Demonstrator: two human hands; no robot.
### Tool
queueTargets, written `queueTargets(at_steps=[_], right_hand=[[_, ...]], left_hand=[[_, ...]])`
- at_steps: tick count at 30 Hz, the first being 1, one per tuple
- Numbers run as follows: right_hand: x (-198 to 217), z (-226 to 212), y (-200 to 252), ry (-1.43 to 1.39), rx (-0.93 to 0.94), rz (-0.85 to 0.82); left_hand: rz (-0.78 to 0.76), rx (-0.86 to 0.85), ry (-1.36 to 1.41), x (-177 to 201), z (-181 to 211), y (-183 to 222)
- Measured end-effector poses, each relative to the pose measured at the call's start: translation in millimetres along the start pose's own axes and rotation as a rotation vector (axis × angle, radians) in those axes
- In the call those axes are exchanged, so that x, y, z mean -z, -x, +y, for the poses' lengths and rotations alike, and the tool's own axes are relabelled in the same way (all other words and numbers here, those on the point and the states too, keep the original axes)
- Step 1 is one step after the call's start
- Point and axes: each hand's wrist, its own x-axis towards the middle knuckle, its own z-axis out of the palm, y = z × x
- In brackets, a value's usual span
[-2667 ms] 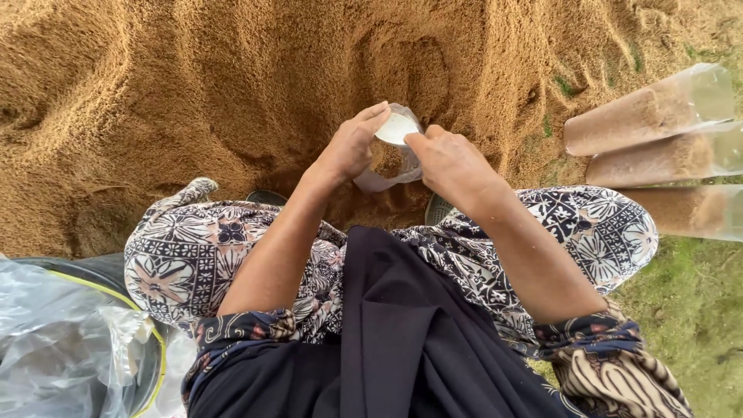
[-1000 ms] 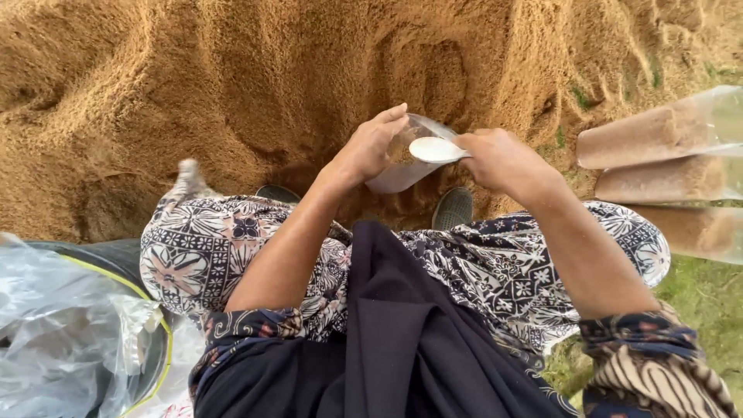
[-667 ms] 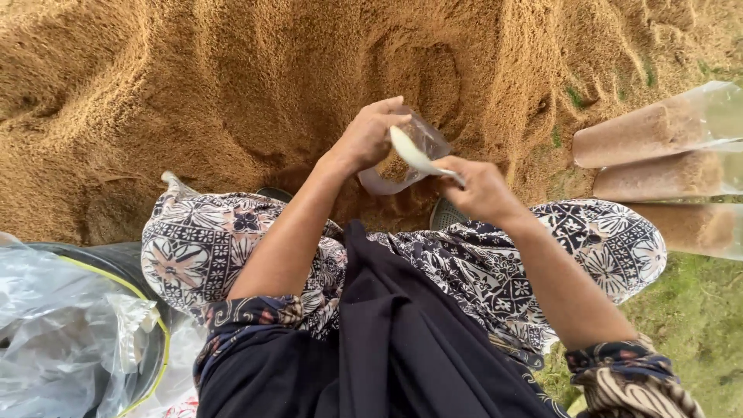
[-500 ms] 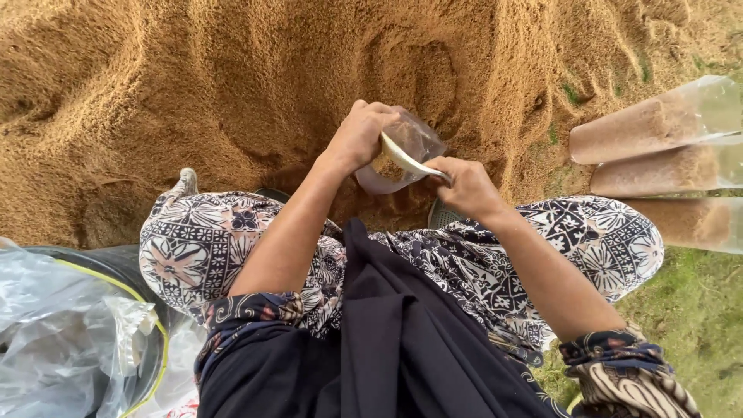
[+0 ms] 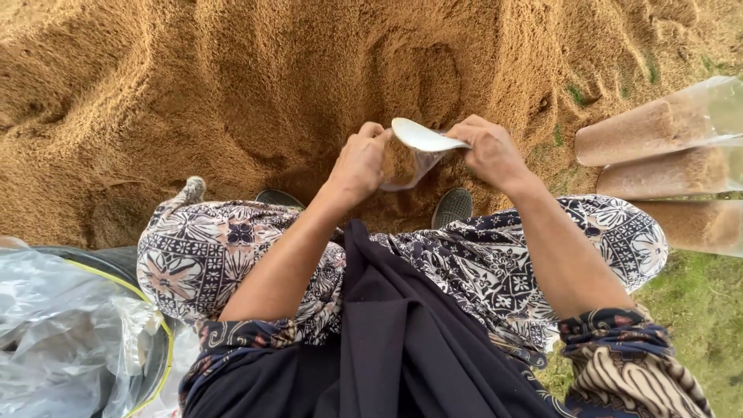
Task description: Scooping granular material from a large pile into small plastic bags using a spoon.
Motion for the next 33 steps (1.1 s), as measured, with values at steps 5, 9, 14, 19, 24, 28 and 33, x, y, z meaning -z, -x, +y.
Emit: queueTargets(at_steps=[5,9,14,19,24,28,33], right_hand=[[9,-21,5,-0.123,-0.034,-0.007],[1,-14,1,-0.087,-0.046,-0.02],[9,-35,7,-0.067,-0.108,-0.085],[46,-84,19,-0.001,-0.222,-0.188],[70,-121,41,0.147,-0.299,-0.296],[62,-152,44,0.45,-0.237,-0.461],[33,-149,34,0.585,-0.21,-0.505]], left_hand=[[0.001,-0.046,0.054,9,8,12],[-0.04,0.037,0.086,13,7,11],[0.015,0.049,-0.12,18,7,13],[0.157,-0.087,-0.095,-3,-17,-2],[0.16,-0.117,-0.079,16,2,10],[0.138,-0.179,-0.187,18,-6,7],[0.124,-0.168,-0.155,17,-7,6]])
